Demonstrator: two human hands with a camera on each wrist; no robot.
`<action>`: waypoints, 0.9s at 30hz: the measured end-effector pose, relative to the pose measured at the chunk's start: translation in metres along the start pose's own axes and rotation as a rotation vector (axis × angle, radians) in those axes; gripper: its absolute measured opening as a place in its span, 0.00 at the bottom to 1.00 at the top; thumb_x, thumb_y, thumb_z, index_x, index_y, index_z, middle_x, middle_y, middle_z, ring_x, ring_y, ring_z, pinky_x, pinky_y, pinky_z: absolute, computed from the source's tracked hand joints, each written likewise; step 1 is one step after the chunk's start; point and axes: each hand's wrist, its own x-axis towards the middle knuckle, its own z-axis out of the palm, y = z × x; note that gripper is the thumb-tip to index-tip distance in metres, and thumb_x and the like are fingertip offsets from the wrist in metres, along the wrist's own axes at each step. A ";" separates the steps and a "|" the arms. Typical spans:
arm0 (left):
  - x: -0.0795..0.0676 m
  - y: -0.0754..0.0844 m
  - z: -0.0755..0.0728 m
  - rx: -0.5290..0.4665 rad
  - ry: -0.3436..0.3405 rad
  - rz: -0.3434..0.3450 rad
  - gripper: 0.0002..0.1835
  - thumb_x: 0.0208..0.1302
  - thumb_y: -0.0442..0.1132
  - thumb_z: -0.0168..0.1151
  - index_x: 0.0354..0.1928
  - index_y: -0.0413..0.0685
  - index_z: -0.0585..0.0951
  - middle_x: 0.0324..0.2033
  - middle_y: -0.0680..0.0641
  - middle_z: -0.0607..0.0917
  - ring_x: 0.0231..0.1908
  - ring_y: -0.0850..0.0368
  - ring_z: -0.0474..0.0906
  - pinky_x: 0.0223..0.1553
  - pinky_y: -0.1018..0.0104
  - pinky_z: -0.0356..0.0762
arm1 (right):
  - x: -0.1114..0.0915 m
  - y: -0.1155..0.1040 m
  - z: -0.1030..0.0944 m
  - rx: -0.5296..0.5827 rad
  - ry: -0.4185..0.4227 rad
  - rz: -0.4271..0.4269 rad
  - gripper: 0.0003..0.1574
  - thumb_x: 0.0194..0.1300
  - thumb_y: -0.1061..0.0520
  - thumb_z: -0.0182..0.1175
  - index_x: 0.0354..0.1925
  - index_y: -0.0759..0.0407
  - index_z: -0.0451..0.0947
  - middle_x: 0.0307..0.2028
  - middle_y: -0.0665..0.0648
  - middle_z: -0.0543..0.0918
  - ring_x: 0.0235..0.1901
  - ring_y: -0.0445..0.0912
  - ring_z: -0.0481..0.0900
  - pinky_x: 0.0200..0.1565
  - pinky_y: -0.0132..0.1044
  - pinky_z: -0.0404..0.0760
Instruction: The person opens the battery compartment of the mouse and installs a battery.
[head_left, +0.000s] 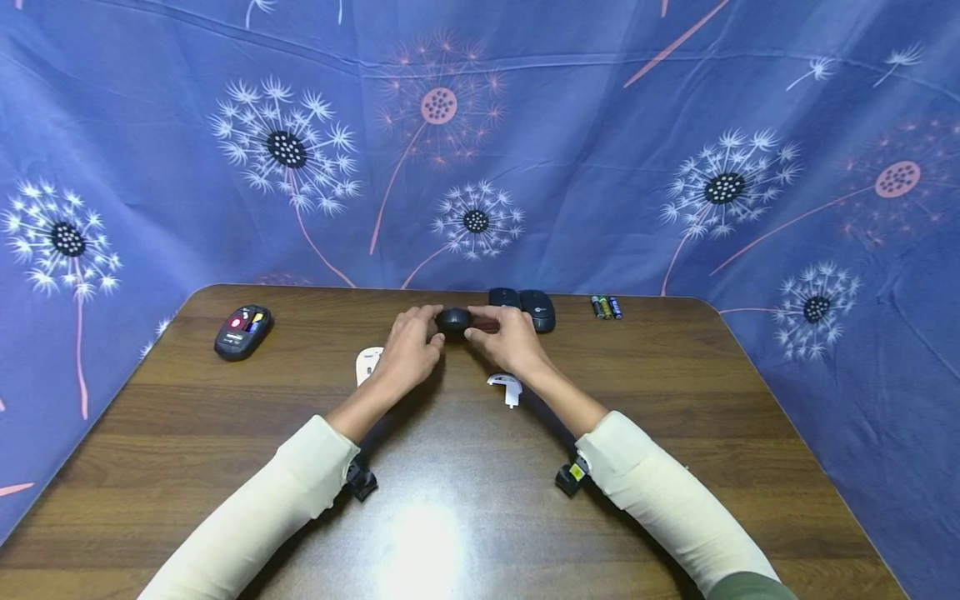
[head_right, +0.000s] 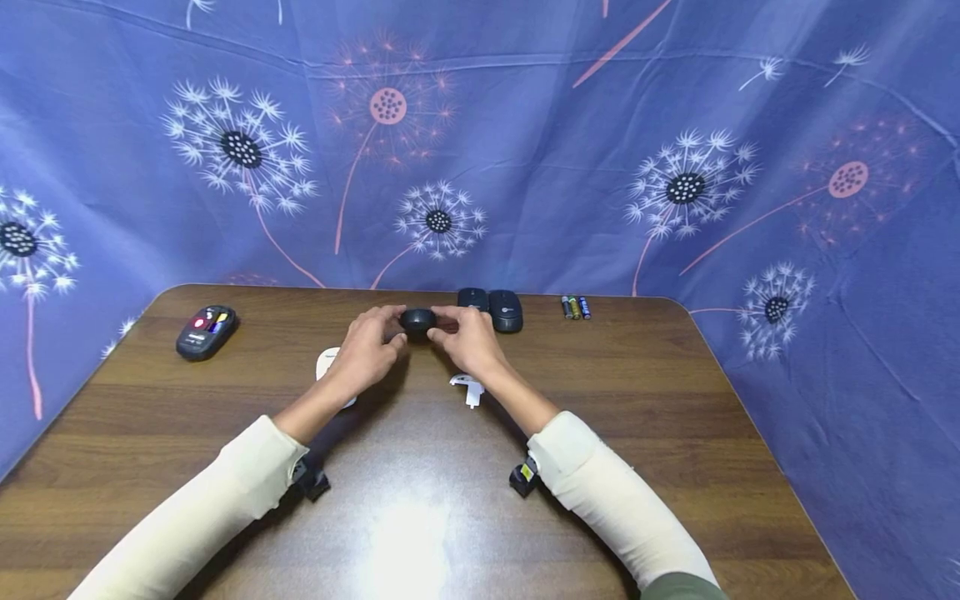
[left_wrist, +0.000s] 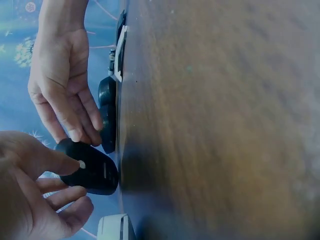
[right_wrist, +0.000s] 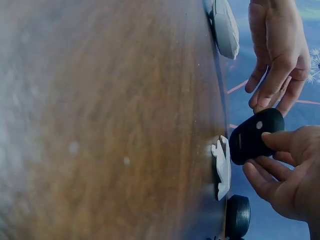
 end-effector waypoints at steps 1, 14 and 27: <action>-0.006 0.011 -0.006 -0.009 0.006 -0.011 0.29 0.78 0.33 0.66 0.78 0.36 0.77 0.64 0.32 0.85 0.68 0.34 0.79 0.76 0.39 0.79 | 0.000 0.000 0.000 0.004 0.007 -0.005 0.29 0.75 0.56 0.77 0.70 0.57 0.87 0.59 0.61 0.94 0.60 0.56 0.94 0.69 0.52 0.90; -0.017 0.030 -0.013 -0.017 0.044 0.014 0.33 0.75 0.33 0.72 0.80 0.40 0.77 0.60 0.33 0.85 0.65 0.36 0.79 0.74 0.40 0.80 | -0.005 0.003 -0.007 0.065 0.053 -0.086 0.24 0.79 0.54 0.73 0.67 0.59 0.87 0.48 0.63 0.95 0.52 0.57 0.96 0.60 0.51 0.95; -0.026 0.032 -0.016 -0.054 0.047 0.061 0.32 0.76 0.36 0.74 0.78 0.40 0.78 0.57 0.37 0.83 0.54 0.41 0.85 0.64 0.46 0.88 | -0.017 0.003 -0.010 0.127 0.021 -0.085 0.22 0.81 0.51 0.71 0.66 0.60 0.87 0.48 0.62 0.94 0.48 0.56 0.95 0.56 0.51 0.96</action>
